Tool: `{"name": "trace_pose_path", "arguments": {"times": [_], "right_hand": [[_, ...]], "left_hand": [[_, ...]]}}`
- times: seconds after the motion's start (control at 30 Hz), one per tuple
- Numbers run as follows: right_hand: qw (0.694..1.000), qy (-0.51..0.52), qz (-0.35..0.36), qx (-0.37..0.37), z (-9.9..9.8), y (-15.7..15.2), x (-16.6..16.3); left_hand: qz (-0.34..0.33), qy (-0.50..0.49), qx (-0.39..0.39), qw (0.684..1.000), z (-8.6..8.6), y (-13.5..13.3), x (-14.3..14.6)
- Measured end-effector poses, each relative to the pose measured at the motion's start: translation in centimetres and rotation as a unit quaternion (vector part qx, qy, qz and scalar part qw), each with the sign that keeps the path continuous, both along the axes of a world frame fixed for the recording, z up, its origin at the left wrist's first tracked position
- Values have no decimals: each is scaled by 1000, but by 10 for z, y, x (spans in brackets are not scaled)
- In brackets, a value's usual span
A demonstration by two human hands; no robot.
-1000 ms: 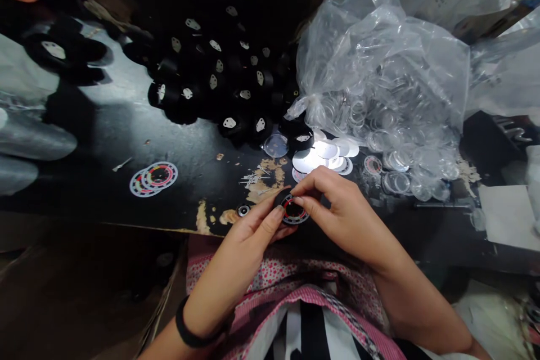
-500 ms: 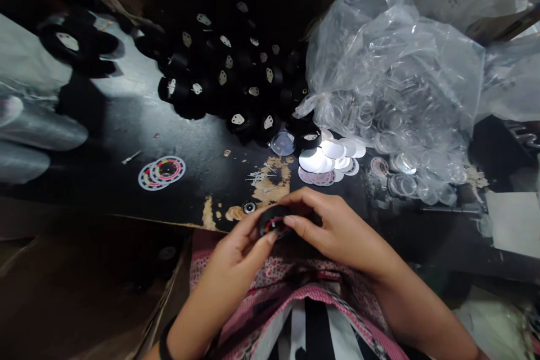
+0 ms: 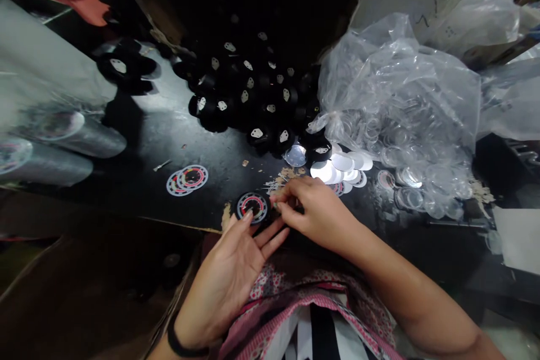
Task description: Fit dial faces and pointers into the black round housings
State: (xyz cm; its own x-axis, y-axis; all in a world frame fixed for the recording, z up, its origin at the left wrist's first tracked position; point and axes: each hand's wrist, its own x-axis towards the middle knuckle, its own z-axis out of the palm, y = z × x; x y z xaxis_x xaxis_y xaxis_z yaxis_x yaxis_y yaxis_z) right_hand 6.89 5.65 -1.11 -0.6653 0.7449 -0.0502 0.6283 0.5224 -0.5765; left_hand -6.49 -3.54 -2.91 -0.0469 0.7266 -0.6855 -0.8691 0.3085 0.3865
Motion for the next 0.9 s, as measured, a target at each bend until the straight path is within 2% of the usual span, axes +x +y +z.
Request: {"name": "trace_pose_path", "arguments": {"times": [0.07,0.17,0.4,0.5,0.57,0.63,0.77,0.9], "right_hand": [[997,69,-25,-19,3,-4,7],[994,103,-45,-7,6,-11,15],[995,37,-89,39,10,-23,21],[992,96,-84,8,14,-24,25],[985,152,-76,-30,17,-25,28],[982,163,-78,-44,19,-27,30],[990,104,-91,-32,19,-30,31],[994,74,-81,-20,19,-31,31]], "left_hand": [[3,-29,8,1000,2,5,2],[21,-11,15,1000,4,10,7],[40,141,101,984,2,2,21],[36,180,108,977,0,3,22],[24,203,94,974,-3,5,23],[-10,207,84,975,-7,6,25],[-77,227,109,965,-17,4,30],[-97,266,133,950,-22,0,29]]}}
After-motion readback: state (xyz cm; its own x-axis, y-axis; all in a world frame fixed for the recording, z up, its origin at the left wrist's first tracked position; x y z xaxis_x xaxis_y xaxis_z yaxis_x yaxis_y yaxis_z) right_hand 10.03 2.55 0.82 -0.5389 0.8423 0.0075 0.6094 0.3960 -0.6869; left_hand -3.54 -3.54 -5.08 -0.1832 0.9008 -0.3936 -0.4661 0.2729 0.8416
